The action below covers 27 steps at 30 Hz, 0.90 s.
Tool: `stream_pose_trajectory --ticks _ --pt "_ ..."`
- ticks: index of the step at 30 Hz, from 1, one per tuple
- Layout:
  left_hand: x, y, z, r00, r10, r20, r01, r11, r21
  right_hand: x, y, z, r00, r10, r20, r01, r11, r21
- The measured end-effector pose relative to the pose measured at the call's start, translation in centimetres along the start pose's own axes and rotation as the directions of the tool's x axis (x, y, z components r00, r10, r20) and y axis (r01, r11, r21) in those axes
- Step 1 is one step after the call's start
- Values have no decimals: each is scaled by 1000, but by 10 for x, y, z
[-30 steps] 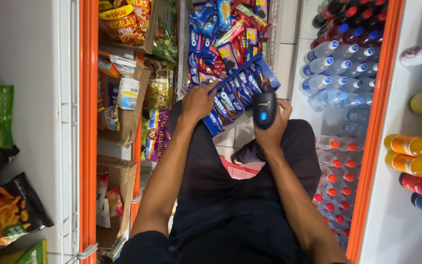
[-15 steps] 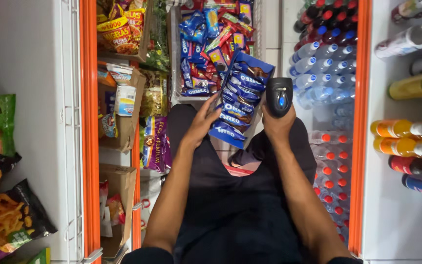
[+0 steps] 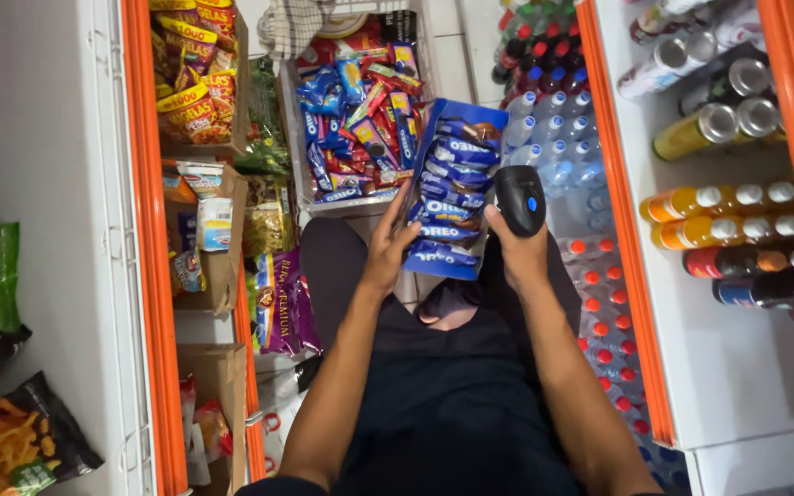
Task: The person scans several food packages using a handheld barcode scanner, holding the scanner in one hand and the items in the other.
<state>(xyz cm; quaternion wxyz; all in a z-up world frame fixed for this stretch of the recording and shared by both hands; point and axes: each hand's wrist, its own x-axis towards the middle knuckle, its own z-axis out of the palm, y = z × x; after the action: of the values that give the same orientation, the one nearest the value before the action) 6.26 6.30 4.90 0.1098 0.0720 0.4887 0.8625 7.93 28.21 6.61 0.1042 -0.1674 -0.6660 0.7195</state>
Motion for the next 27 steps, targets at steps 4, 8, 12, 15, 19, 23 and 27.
stream_pose_trajectory --ticks 4,8,12,15,19,23,27 --pt "1 -3 15 999 -42 -10 42 997 -69 -7 -3 -14 998 30 53 -36 993 113" --pt "3 -10 25 998 -68 -6 68 996 -55 -7 0 -26 997 8 82 -28 968 248" --pt "9 -20 28 990 -133 -49 138 982 131 4 15 -25 995 100 27 -103 962 252" --pt "10 -27 21 984 -164 -72 173 972 159 13 28 -25 986 167 -5 -159 948 277" --pt "15 -39 10 981 -137 -140 170 951 258 29 55 -26 973 218 72 -229 919 320" --pt "22 -49 -3 987 -51 -151 106 918 381 46 79 -16 969 221 111 -241 947 215" --pt "42 -52 -31 983 110 -146 38 658 752 76 83 10 978 195 79 -209 937 281"
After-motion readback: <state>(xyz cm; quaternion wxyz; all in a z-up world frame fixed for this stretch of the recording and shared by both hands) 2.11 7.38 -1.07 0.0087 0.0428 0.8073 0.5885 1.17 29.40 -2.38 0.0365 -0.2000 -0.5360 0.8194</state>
